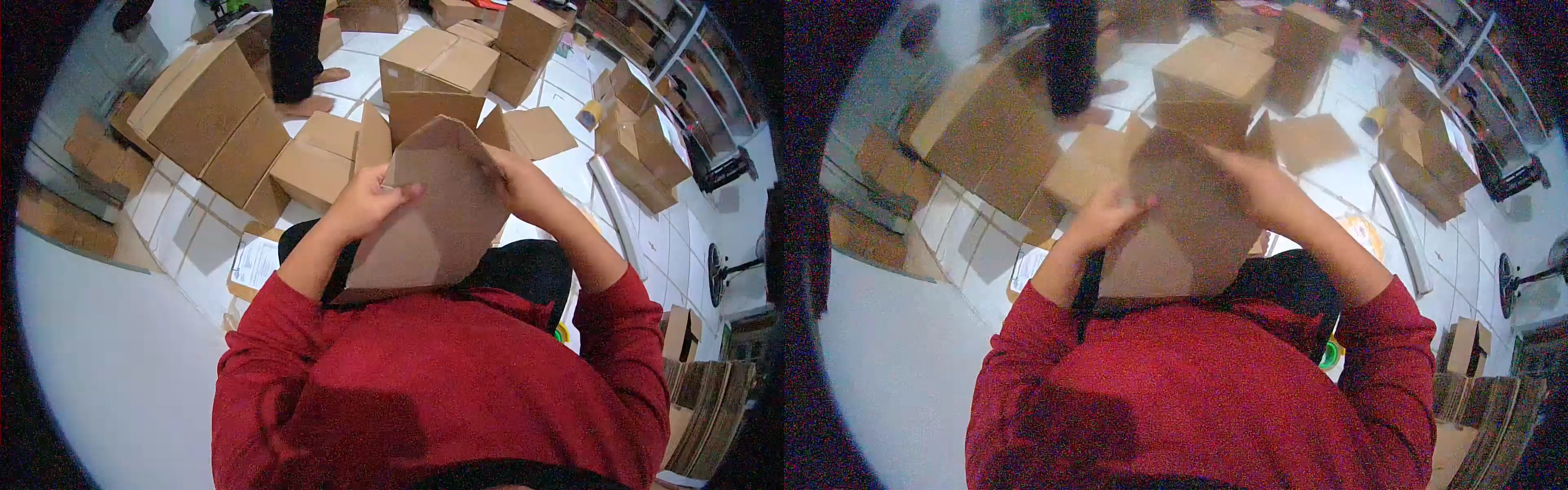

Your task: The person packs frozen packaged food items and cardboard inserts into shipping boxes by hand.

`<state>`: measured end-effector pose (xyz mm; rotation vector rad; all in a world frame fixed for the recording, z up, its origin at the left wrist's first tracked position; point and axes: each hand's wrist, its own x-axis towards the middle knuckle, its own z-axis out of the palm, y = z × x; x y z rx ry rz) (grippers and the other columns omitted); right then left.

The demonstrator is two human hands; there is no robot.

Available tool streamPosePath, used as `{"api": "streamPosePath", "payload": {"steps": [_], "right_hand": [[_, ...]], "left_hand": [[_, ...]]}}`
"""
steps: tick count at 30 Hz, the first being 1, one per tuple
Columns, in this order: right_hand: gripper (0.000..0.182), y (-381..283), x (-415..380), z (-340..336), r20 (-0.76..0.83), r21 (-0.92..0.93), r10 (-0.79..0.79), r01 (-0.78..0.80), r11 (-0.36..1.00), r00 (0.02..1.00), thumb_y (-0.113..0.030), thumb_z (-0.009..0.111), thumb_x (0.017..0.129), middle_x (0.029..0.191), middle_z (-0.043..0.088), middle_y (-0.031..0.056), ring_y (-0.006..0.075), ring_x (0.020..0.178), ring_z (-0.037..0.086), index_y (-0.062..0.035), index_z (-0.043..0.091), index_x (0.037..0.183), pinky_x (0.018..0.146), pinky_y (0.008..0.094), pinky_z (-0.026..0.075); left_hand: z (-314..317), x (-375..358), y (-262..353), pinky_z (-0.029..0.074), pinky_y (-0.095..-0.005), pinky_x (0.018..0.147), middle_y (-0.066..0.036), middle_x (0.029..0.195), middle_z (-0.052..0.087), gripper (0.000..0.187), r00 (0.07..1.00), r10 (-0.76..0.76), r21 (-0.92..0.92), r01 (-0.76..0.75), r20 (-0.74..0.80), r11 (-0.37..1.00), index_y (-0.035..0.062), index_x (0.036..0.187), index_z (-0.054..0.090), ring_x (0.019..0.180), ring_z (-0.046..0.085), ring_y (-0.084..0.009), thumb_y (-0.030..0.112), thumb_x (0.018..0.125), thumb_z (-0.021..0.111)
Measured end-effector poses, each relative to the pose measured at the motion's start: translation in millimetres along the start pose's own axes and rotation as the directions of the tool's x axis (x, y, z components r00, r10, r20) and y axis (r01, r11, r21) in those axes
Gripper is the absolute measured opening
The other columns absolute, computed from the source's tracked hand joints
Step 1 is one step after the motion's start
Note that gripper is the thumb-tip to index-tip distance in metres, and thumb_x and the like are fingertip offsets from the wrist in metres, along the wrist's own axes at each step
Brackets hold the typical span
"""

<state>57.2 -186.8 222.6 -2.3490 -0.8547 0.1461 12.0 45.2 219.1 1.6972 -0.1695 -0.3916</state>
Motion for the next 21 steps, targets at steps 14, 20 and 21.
{"api": "streamPosePath", "payload": {"steps": [14,20,21], "right_hand": [[0.052,-7,17,21,0.127,0.39,-0.125,0.066,0.918,0.984,-0.038,0.042,0.082,0.101,0.043,0.012,0.0223,0.095,0.042,-0.0088,0.035,0.124,0.085,0.0325,0.033],[0.048,-19,25,10,0.223,0.394,-0.124,0.027,0.919,0.967,-0.038,0.048,0.081,0.103,0.053,0.0131,0.0185,0.097,0.047,-0.0017,0.046,0.112,0.082,0.03,0.036],[0.048,-24,26,6,0.225,0.395,-0.125,0.027,0.918,0.966,-0.038,0.048,0.081,0.103,0.053,0.0131,0.0185,0.097,0.047,-0.0017,0.046,0.112,0.082,0.03,0.036]], "left_hand": [[-24,10,-26,0.042,-0.026,0.071,-0.006,0.086,0.058,0.02,0.945,0.308,0.288,-0.265,-0.115,0.92,-0.0005,0.094,0.052,0.079,0.053,-0.0126,0.009,0.076,0.053],[-15,-2,-12,0.041,-0.0269,0.071,-0.007,0.082,0.059,0.018,0.932,0.291,0.294,-0.223,-0.214,0.929,-0.0007,0.089,0.054,0.078,0.053,-0.0124,0.002,0.074,0.045],[-14,-4,-9,0.041,-0.0269,0.071,-0.007,0.082,0.06,0.019,0.948,0.243,0.249,-0.19,-0.205,0.95,-0.0007,0.09,0.055,0.078,0.053,-0.0122,0.002,0.074,0.043]]}}
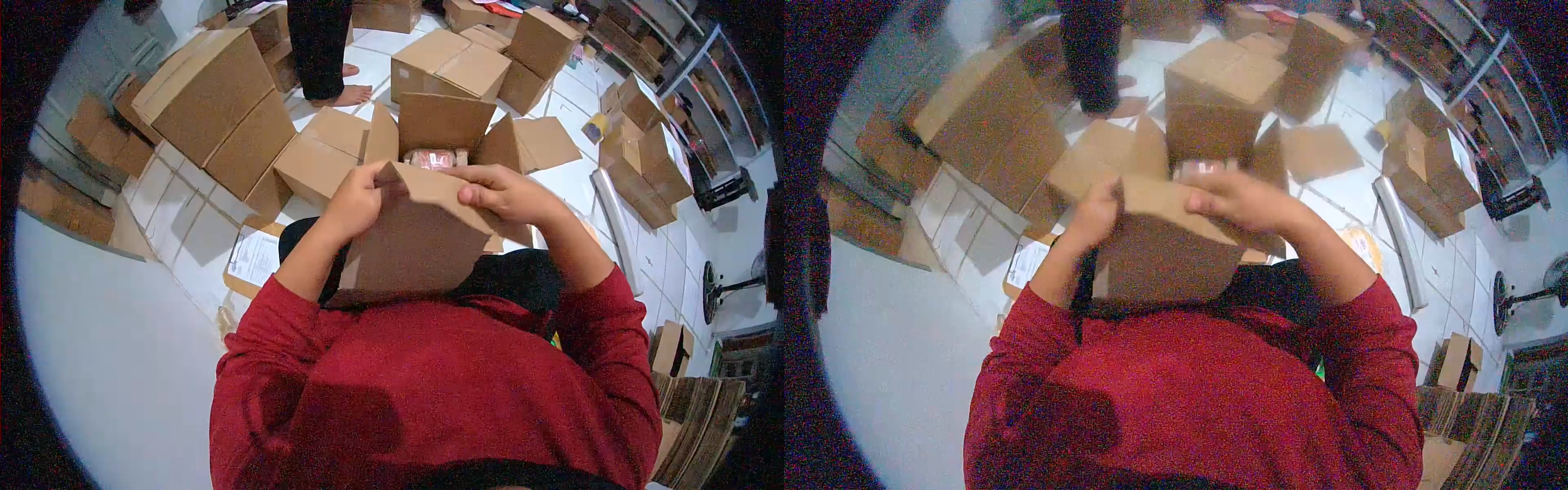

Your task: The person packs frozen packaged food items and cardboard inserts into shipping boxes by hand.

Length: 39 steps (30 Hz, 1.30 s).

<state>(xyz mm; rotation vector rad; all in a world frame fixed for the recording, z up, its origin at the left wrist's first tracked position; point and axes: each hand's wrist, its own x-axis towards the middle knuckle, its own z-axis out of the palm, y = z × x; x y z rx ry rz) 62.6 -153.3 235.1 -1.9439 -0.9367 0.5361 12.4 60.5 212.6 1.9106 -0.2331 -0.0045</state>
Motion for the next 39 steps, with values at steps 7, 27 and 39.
{"api": "streamPosePath", "payload": {"steps": [7,27,39], "right_hand": [[0.044,-17,2,-6,0.12,-0.131,0.118,-0.102,0.986,0.986,-0.037,0.052,0.079,0.083,0.058,0.006,0.0119,0.078,0.05,0.0007,0.052,0.101,0.07,0.0276,0.041],[0.038,17,22,-12,0.025,-0.056,0.125,-0.123,0.991,0.992,-0.038,0.051,0.078,0.082,0.059,0.0092,0.0184,0.076,0.054,-0.0043,0.058,0.093,0.07,0.032,0.042],[0.034,10,15,-16,0.042,0.051,0.249,-0.251,0.967,0.968,-0.032,0.055,0.078,0.074,0.057,-0.0006,0.0054,0.068,0.049,-0.0006,0.056,0.091,0.06,0.0217,0.039]], "left_hand": [[5,-4,-9,0.041,-0.0259,0.069,-0.003,0.082,0.059,0.023,0.998,0.065,-0.128,-0.063,0.009,0.99,0.0005,0.095,0.054,0.077,0.051,-0.011,0.007,0.078,0.041],[9,6,-4,0.03,-0.0332,0.09,-0.023,0.114,0.04,0.069,0.976,0.21,0.042,-0.207,-0.063,0.977,0.0009,0.121,0.029,0.108,0.04,-0.028,0.038,0.072,0.059],[11,13,-7,0.033,-0.0291,0.087,-0.017,0.11,0.045,0.056,0.969,0.247,-0.273,-0.23,0.028,0.934,0.0034,0.124,0.025,0.104,0.042,-0.0201,0.024,0.08,0.053]]}}
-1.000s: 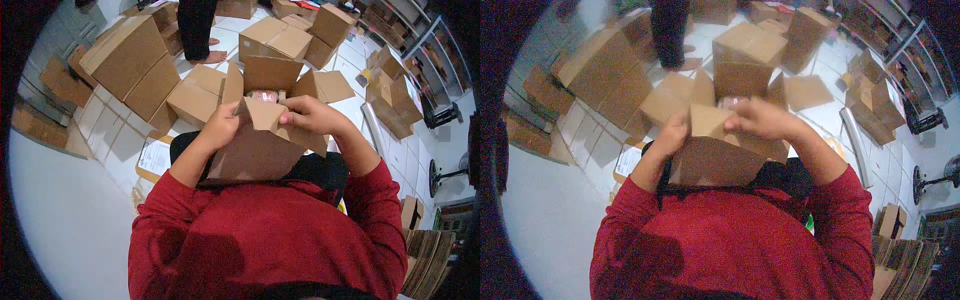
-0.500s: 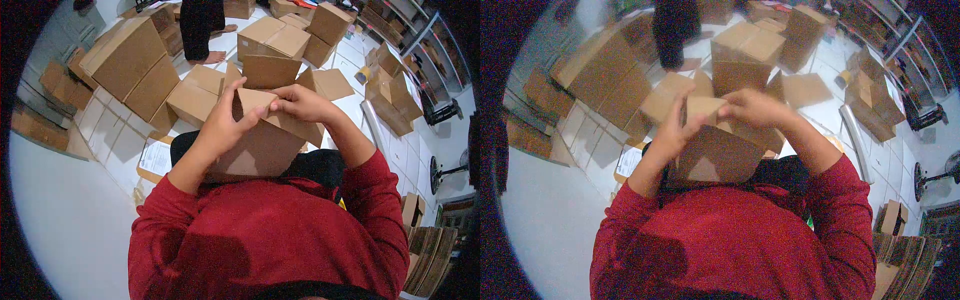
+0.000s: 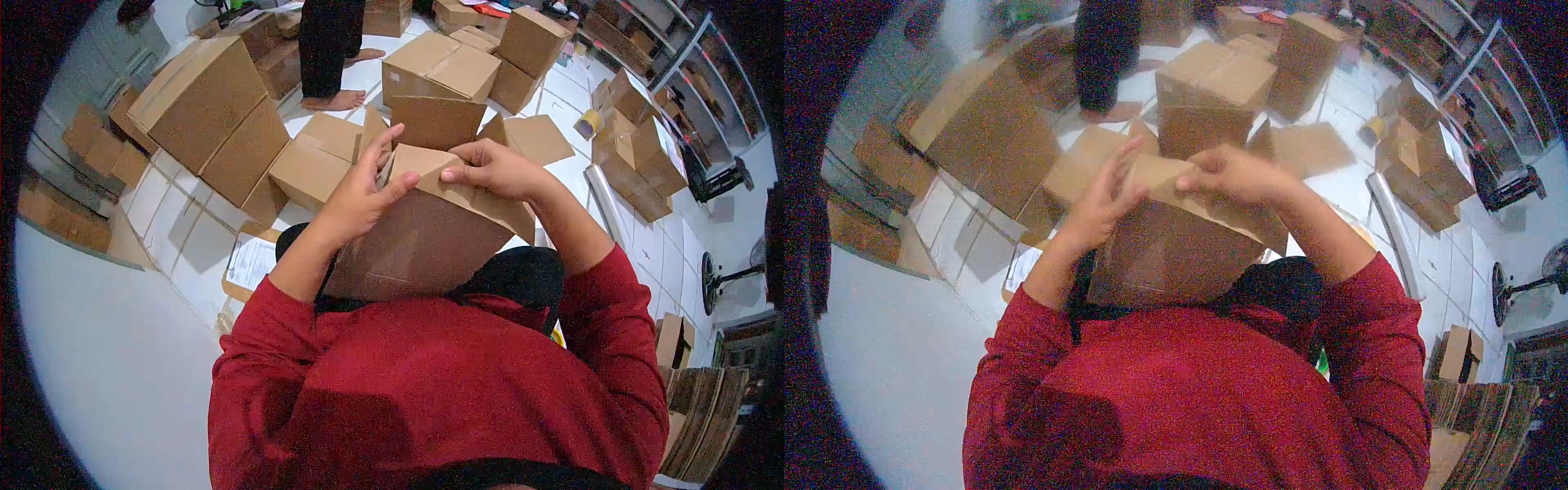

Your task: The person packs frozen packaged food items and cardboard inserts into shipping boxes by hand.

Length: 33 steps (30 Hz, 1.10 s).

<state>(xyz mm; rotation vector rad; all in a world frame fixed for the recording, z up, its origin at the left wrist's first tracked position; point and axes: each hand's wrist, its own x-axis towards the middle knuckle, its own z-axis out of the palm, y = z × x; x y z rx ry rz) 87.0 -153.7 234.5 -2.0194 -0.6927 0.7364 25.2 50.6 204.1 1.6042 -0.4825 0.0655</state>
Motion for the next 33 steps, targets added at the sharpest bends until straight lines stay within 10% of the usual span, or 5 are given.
{"api": "streamPosePath", "payload": {"steps": [13,16,23,31,33], "right_hand": [[0.033,4,5,40,-0.217,-0.262,-0.141,0.081,0.962,0.966,-0.031,0.057,0.076,0.07,0.057,0.0052,0.012,0.066,0.05,0.0,0.057,0.088,0.062,0.0292,0.041],[0.034,3,4,48,-0.231,-0.403,-0.14,0.036,0.914,0.963,-0.032,0.056,0.077,0.07,0.057,0.0049,0.013,0.066,0.051,-0.0009,0.057,0.088,0.063,0.0297,0.041],[0.039,16,-10,18,0.114,-0.222,-0.019,0.044,0.974,0.993,-0.038,0.056,0.075,0.068,0.055,0.0025,0.01,0.068,0.049,-0.002,0.058,0.089,0.064,0.0272,0.04],[0.02,7,-14,48,-0.276,-0.326,-0.038,-0.057,0.944,0.96,-0.018,0.06,0.069,0.067,0.055,0.0195,0.0293,0.058,0.053,-0.0016,0.058,0.081,0.056,0.0361,0.04],[0.019,5,-13,48,-0.253,-0.395,-0.117,0.008,0.919,0.96,-0.018,0.06,0.069,0.066,0.055,0.0195,0.032,0.062,0.054,-0.0005,0.058,0.077,0.058,0.0376,0.04]], "left_hand": [[-5,-8,-9,0.038,-0.0257,0.077,-0.014,0.1,0.052,0.048,0.999,0.027,0.11,-0.024,-0.027,0.994,0.0057,0.122,0.031,0.092,0.048,-0.0152,0.014,0.08,0.053],[-5,-9,-6,0.038,-0.0261,0.078,-0.01,0.095,0.053,0.038,0.999,0.004,0.426,0.017,-0.049,0.905,0.0032,0.111,0.041,0.089,0.048,-0.0153,0.012,0.077,0.056],[-8,-16,1,0.038,-0.0233,0.073,-0.003,0.087,0.052,0.022,0.988,-0.132,0.062,0.137,-0.082,0.989,0.0032,0.095,0.048,0.083,0.047,-0.0104,0.01,0.076,0.057],[-11,-15,3,0.04,-0.0241,0.068,-0.003,0.083,0.053,0.02,0.983,-0.177,0.085,0.181,-0.047,0.98,0.003,0.093,0.05,0.076,0.048,-0.011,0.008,0.075,0.056],[-16,-9,18,0.041,-0.0267,0.067,-0.007,0.079,0.057,0.019,0.975,-0.213,0.409,0.166,0.071,0.897,0.0033,0.091,0.053,0.073,0.052,-0.0141,0.015,0.076,0.055]]}}
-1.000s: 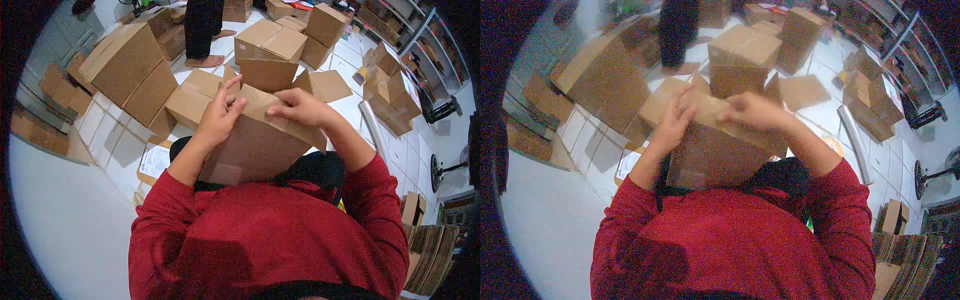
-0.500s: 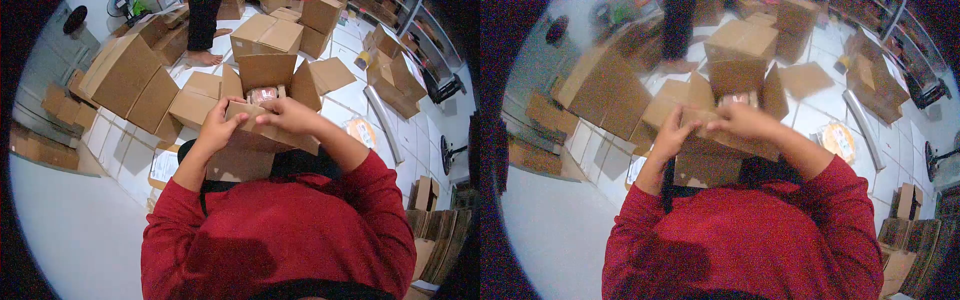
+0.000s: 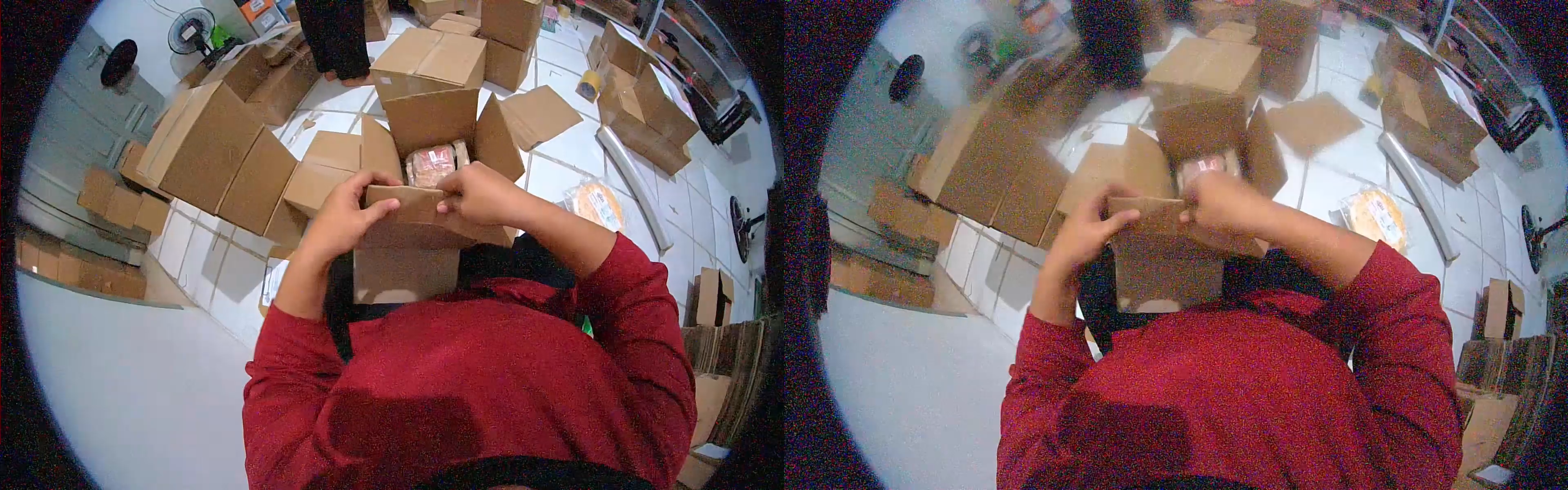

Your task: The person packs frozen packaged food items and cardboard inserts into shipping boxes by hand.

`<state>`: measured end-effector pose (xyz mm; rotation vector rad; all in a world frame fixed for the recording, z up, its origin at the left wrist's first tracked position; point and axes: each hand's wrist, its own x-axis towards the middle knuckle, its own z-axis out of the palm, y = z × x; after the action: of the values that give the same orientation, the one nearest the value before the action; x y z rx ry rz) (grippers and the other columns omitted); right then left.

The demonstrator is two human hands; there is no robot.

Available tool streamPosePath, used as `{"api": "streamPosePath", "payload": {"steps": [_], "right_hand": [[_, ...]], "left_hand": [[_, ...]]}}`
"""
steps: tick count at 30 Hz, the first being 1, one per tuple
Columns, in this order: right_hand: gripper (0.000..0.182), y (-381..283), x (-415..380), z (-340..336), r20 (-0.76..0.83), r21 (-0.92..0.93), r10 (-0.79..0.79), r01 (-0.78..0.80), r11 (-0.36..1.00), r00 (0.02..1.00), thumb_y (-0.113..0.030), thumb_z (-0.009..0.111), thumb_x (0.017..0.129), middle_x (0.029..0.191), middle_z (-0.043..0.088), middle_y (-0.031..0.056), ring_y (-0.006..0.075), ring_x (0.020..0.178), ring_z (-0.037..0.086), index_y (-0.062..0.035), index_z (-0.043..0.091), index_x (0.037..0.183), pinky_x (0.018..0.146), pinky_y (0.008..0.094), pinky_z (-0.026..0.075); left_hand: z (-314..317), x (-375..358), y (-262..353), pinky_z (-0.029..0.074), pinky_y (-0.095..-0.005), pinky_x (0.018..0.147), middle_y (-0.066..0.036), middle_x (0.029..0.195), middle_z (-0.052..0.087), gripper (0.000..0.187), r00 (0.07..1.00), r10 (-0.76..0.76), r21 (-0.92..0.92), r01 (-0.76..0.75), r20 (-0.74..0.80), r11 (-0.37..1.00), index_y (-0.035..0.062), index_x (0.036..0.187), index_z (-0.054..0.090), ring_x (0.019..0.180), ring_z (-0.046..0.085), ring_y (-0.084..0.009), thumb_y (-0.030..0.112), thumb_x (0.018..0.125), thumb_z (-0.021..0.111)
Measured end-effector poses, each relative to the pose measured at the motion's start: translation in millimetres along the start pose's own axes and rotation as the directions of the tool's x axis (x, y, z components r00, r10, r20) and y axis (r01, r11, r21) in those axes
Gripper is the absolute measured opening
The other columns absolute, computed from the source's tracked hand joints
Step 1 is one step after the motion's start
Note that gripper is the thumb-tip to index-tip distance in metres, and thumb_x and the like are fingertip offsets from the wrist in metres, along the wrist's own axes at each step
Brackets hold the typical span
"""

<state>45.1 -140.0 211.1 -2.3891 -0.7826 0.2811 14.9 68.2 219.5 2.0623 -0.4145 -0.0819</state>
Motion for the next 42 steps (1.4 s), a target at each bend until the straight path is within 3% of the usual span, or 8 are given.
{"api": "streamPosePath", "payload": {"steps": [4,6,10,19,25,28,31,42], "right_hand": [[0.019,-22,-1,-11,0.063,-0.094,-0.02,0.025,0.995,0.998,-0.018,0.06,0.068,0.068,0.054,0.0211,0.0344,0.066,0.054,0.0,0.057,0.076,0.06,0.0392,0.04],[0.029,-22,7,-19,0.137,-0.193,-0.056,0.083,0.978,0.989,-0.025,0.063,0.067,0.076,0.056,0.0205,0.0333,0.073,0.055,-0.0013,0.055,0.082,0.065,0.0388,0.042],[0.049,0,11,-50,0.078,-0.137,-0.127,0.137,0.981,0.989,-0.037,0.066,0.065,0.089,0.057,0.0163,0.0304,0.086,0.054,-0.003,0.049,0.095,0.073,0.036,0.042],[0.034,-18,22,-66,0.106,-0.176,-0.13,0.148,0.973,0.986,-0.025,0.063,0.068,0.076,0.056,0.02,0.0342,0.077,0.054,0.002,0.053,0.085,0.065,0.0393,0.04],[0.027,-24,25,-65,0.035,-0.183,-0.124,0.128,0.975,0.992,-0.019,0.064,0.066,0.074,0.056,0.0205,0.0345,0.075,0.055,0.0024,0.055,0.08,0.065,0.0394,0.041],[0.027,-30,27,-59,0.076,-0.213,-0.094,0.108,0.971,0.993,-0.018,0.064,0.066,0.076,0.056,0.0211,0.034,0.077,0.055,0.002,0.056,0.081,0.066,0.0395,0.041],[0.032,-40,24,-62,0.114,-0.236,-0.089,0.114,0.965,0.989,-0.024,0.064,0.065,0.079,0.057,0.0204,0.0337,0.081,0.055,0.001,0.056,0.084,0.069,0.0393,0.042],[0.034,-30,10,-93,0.087,-0.225,-0.125,0.142,0.964,0.988,-0.025,0.066,0.064,0.078,0.057,0.0182,0.0313,0.076,0.055,-0.0008,0.055,0.085,0.066,0.0387,0.041]], "left_hand": [[-8,10,32,0.043,-0.0325,0.065,-0.015,0.076,0.058,0.023,0.973,-0.034,0.308,-0.039,0.228,0.951,0.0038,0.087,0.055,0.072,0.057,-0.0236,0.025,0.078,0.051],[-9,16,37,0.042,-0.0382,0.064,-0.019,0.075,0.056,0.03,0.953,-0.067,0.697,-0.167,0.296,0.698,0.0041,0.086,0.055,0.073,0.055,-0.0329,0.032,0.079,0.047],[-25,24,32,0.041,-0.0395,0.066,-0.021,0.079,0.055,0.025,0.981,-0.006,0.634,-0.12,0.193,0.764,0.0011,0.086,0.054,0.075,0.054,-0.0337,0.024,0.079,0.047],[-36,15,52,0.04,-0.042,0.063,-0.019,0.075,0.055,0.03,0.991,0.022,0.654,-0.105,0.133,0.749,0.0027,0.08,0.051,0.074,0.053,-0.0362,0.032,0.081,0.044],[-31,18,55,0.039,-0.0456,0.06,-0.02,0.073,0.054,0.028,0.99,0.037,0.792,-0.133,0.138,0.596,0.0053,0.084,0.049,0.069,0.052,-0.0388,0.033,0.08,0.046],[-3,20,48,0.041,-0.0449,0.055,-0.017,0.068,0.054,0.024,0.986,0.163,0.824,-0.121,0.036,0.554,0.0081,0.081,0.05,0.064,0.053,-0.0362,0.032,0.08,0.045],[12,31,27,0.04,-0.0377,0.044,-0.011,0.057,0.052,0.023,0.842,0.528,0.893,-0.153,-0.106,0.423,0.0083,0.071,0.045,0.051,0.053,-0.0283,0.028,0.081,0.044],[-3,37,39,0.041,-0.038,0.045,-0.011,0.061,0.053,0.022,0.835,0.547,0.881,-0.209,-0.065,0.424,0.0088,0.072,0.046,0.052,0.053,-0.0297,0.029,0.082,0.043]]}}
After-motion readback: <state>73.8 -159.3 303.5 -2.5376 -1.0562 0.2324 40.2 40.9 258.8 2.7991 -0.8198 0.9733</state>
